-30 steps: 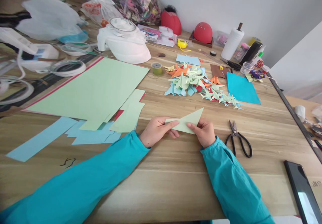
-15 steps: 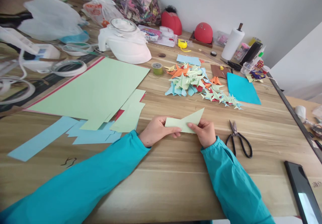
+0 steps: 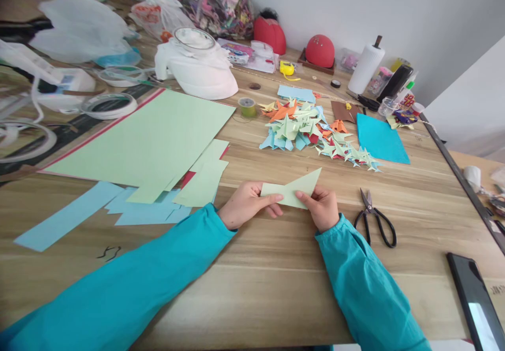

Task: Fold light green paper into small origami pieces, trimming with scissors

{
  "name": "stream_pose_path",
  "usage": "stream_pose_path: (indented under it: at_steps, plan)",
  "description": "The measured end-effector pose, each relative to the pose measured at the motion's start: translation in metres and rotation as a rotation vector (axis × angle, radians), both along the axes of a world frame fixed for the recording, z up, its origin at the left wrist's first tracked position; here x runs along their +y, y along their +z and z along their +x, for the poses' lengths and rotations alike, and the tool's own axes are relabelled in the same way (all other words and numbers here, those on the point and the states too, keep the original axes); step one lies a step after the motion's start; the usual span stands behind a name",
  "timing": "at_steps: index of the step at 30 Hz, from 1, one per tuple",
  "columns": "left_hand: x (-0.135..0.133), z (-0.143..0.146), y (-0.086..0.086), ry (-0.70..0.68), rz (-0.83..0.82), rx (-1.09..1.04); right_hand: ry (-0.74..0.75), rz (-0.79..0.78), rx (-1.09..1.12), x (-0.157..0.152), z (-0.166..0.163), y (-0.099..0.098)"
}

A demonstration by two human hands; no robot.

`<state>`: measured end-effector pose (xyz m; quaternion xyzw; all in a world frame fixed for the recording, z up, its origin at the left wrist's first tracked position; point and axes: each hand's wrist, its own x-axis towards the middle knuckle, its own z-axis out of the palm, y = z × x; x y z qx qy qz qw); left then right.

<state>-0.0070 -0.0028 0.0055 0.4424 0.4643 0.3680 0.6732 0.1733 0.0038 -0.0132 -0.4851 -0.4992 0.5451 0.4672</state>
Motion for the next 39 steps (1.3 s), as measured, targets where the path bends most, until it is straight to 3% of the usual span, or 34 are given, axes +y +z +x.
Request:
stream_pose_path:
  at_steps: [12,18,28,34,39]
  plan:
    - [0.002,-0.003,-0.003,0.047,-0.029,-0.186,-0.082,0.014,0.099,0.002,0.003,-0.009]
    - [0.000,-0.004,-0.002,-0.012,0.056,-0.097,-0.139,-0.020,0.158,0.003,0.002,-0.007]
    - [-0.001,0.000,-0.005,0.051,-0.019,-0.122,-0.176,-0.010,0.171,0.004,0.001,-0.007]
    - [-0.003,0.000,0.001,0.044,0.037,-0.075,-0.072,0.033,0.044,0.001,0.002,-0.005]
    - [-0.003,0.001,0.005,-0.068,0.022,0.039,0.051,0.055,-0.029,-0.003,-0.001,0.002]
